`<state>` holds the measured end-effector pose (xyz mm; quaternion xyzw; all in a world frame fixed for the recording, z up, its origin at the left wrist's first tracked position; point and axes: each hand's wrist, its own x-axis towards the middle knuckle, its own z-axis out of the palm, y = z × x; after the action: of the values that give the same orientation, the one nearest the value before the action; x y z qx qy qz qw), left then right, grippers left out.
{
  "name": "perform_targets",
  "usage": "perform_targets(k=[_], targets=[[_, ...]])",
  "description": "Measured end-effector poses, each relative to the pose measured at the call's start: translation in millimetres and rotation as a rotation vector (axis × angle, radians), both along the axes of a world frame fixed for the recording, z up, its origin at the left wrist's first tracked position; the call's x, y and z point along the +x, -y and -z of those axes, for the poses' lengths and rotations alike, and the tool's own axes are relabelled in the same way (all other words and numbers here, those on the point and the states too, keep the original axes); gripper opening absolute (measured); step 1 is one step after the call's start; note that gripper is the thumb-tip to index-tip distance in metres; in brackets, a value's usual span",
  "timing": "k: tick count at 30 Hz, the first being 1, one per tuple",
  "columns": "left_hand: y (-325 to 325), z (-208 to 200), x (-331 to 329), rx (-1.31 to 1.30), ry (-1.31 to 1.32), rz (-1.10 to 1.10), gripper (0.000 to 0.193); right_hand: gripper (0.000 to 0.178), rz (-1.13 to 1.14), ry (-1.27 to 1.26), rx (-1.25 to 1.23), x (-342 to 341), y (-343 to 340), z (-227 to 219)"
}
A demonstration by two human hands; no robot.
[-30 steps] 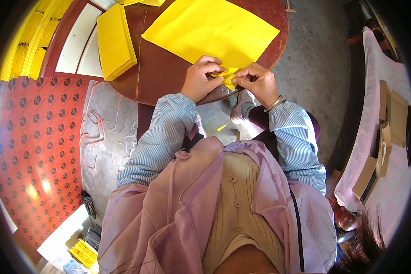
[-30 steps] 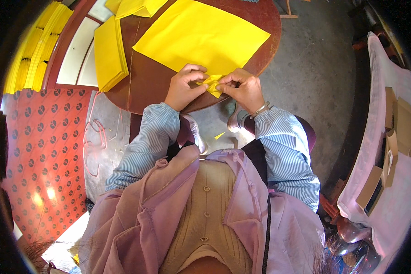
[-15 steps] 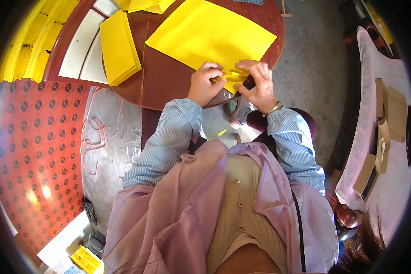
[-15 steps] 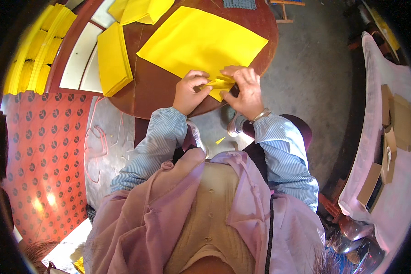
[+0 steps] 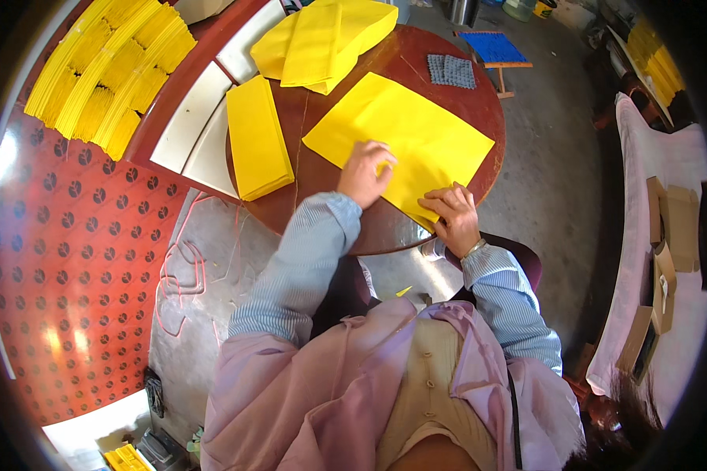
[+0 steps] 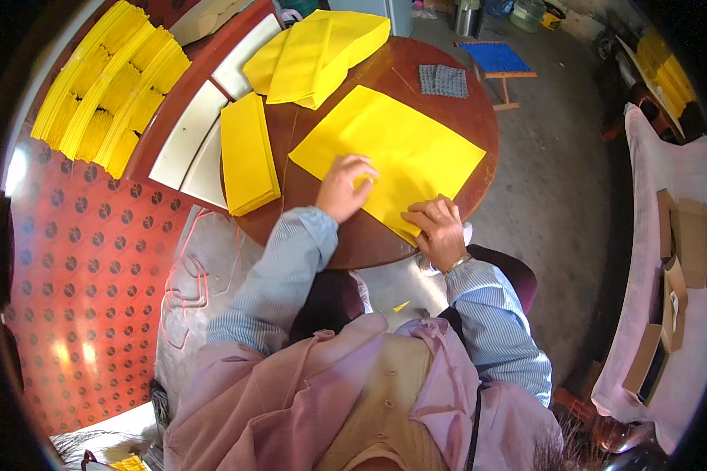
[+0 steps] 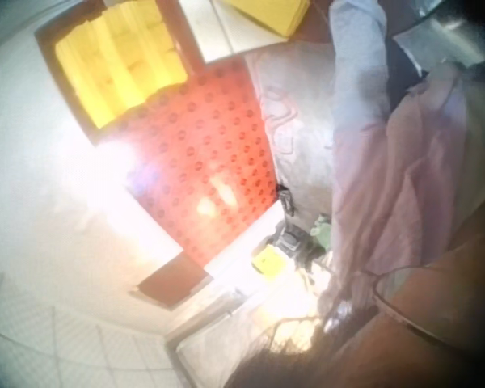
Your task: The person folds yellow paper sheets by hand on a table, repeatedly folding each sheet in half and pressing the crease. The person stacks the folded sheets into a growing pile on the table.
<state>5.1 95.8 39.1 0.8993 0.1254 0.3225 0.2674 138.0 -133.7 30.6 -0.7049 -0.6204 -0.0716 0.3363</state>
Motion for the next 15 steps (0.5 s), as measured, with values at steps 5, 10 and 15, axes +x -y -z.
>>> perform_targets(k=[5,10,15], targets=[[-35,-9,5,0.08,-0.303,0.059,0.011,0.036,0.012,0.023,-0.04,13,19,1],[6,-10,0,0.138,-0.35,0.201,0.016,0.035,-0.043,-0.124,-0.114,62,61,-5],[-23,-21,3,0.044,-0.446,0.437,0.018,0.024,0.032,-0.256,-0.176,91,74,2]])
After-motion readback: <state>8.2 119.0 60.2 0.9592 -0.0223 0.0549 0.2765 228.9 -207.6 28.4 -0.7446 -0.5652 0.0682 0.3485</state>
